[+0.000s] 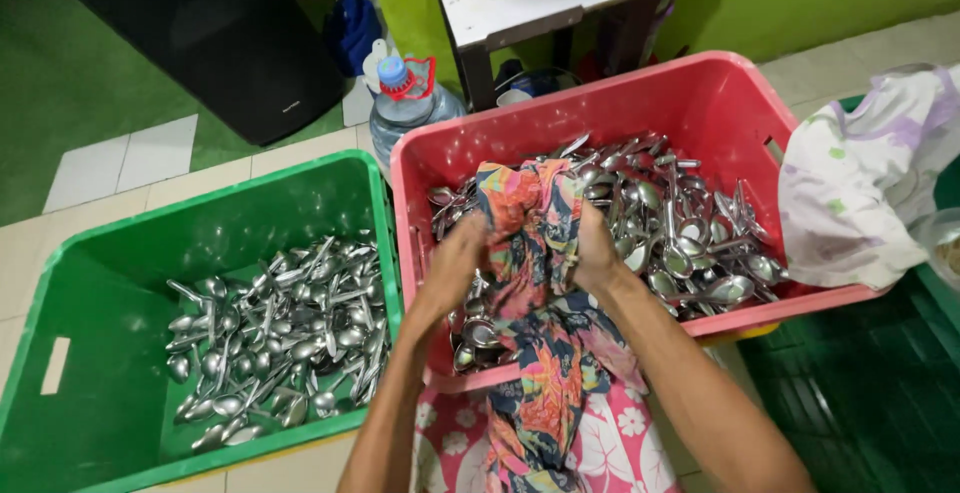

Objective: Wipe individual spoons with a cloth and move them from a red bin to a green bin.

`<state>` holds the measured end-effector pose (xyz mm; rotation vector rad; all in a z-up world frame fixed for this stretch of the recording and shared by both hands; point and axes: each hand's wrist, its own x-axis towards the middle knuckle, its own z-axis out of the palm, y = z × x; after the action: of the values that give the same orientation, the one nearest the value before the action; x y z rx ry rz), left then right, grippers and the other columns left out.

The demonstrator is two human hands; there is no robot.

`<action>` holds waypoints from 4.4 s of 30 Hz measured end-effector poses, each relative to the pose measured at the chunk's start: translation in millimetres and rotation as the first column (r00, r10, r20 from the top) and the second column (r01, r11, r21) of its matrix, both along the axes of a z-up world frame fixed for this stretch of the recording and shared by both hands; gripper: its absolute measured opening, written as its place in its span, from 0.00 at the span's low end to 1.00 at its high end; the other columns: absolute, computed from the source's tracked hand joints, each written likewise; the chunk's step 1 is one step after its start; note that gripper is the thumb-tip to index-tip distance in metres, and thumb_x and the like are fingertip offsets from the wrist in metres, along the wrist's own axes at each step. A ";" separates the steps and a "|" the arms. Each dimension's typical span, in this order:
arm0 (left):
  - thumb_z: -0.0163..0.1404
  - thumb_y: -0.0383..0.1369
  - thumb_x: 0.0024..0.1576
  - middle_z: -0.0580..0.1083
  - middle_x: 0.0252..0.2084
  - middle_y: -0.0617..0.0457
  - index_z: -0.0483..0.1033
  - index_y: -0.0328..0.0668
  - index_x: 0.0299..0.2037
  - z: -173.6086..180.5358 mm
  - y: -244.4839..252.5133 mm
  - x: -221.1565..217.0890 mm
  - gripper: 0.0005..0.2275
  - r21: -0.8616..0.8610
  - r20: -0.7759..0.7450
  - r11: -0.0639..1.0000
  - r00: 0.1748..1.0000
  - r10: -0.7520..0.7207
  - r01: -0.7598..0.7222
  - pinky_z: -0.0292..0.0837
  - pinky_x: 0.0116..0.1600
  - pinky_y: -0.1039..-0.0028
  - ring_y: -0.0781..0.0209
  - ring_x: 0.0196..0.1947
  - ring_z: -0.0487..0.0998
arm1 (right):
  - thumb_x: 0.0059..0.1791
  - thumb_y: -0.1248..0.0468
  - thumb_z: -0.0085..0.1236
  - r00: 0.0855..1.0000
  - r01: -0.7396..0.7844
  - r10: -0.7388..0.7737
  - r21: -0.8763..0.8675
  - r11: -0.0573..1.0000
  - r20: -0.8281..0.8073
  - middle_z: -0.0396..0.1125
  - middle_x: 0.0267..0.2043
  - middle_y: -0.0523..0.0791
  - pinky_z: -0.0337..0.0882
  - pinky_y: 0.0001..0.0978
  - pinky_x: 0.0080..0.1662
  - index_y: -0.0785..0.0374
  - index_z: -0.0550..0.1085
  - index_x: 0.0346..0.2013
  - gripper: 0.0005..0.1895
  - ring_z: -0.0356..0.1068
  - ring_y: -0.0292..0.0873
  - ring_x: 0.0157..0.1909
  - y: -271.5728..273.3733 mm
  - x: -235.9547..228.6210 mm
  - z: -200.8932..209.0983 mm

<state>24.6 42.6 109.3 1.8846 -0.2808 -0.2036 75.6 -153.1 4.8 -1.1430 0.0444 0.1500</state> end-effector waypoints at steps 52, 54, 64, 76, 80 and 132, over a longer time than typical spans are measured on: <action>0.47 0.33 0.63 0.80 0.31 0.47 0.80 0.47 0.37 -22.7 -51.0 9.1 0.08 -0.100 0.364 0.960 0.889 0.278 -0.260 0.75 0.47 0.60 0.44 0.38 0.83 | 0.39 0.70 0.66 0.975 0.146 -0.071 -0.369 0.918 0.210 0.74 0.45 0.50 0.74 0.32 0.50 0.67 0.75 0.56 0.29 0.72 0.38 0.46 -72.7 -15.1 92.7; 0.41 0.36 0.67 0.72 0.17 0.52 0.73 0.44 0.30 -52.8 -45.7 30.2 0.14 -0.425 0.008 0.892 0.985 0.174 -0.154 0.72 0.27 0.79 0.63 0.19 0.77 | 0.45 0.59 0.65 0.964 0.090 0.083 -0.603 0.793 0.254 0.70 0.51 0.61 0.62 0.61 0.62 0.68 0.78 0.43 0.17 0.67 0.62 0.58 -89.0 -13.5 70.8; 0.63 0.45 0.48 0.76 0.50 0.30 0.71 0.35 0.58 6.5 -43.8 7.3 0.30 -0.048 0.022 0.996 0.997 -0.072 0.073 0.69 0.58 0.52 0.34 0.54 0.76 | 0.52 0.68 0.56 0.836 0.291 0.109 -0.603 0.743 0.538 0.73 0.56 0.53 0.62 0.51 0.63 0.65 0.80 0.45 0.09 0.68 0.55 0.62 -78.5 -14.7 96.1; 0.35 0.20 0.63 0.76 0.35 0.29 0.72 0.12 0.50 -69.3 -14.1 47.3 0.14 -0.578 0.071 0.816 0.997 0.016 0.028 0.71 0.59 0.72 0.42 0.44 0.76 | 0.48 0.32 0.31 0.869 -0.122 0.394 -0.641 0.758 0.301 0.47 0.77 0.56 0.48 0.64 0.69 0.56 0.58 0.69 0.44 0.44 0.59 0.78 -65.4 -39.3 107.1; 0.42 0.38 0.59 0.75 0.57 0.37 0.71 0.35 0.60 -66.6 -31.0 50.4 0.22 -0.516 -0.083 0.853 0.996 0.040 -0.077 0.67 0.64 0.57 0.46 0.58 0.74 | 0.42 0.63 0.65 0.928 -0.291 0.339 -0.271 0.918 0.152 0.74 0.19 0.51 0.76 0.32 0.25 0.68 0.74 0.38 0.14 0.75 0.40 0.19 -39.8 -63.8 111.1; 0.50 0.36 0.50 0.79 0.42 0.37 0.79 0.31 0.45 -308.8 -30.2 101.8 0.18 0.821 -0.044 0.562 0.993 -0.108 0.098 0.78 0.49 0.48 0.36 0.47 0.81 | 0.48 0.69 0.34 0.924 0.361 -0.350 -0.646 0.673 0.153 0.70 0.56 0.62 0.46 0.21 0.10 0.69 0.48 0.74 0.37 0.46 0.29 0.09 -39.2 -35.6 1.6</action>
<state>126.3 12.4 -199.5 2.8244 -0.3367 -0.4697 39.9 -192.2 6.5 -1.8351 0.3320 -0.2561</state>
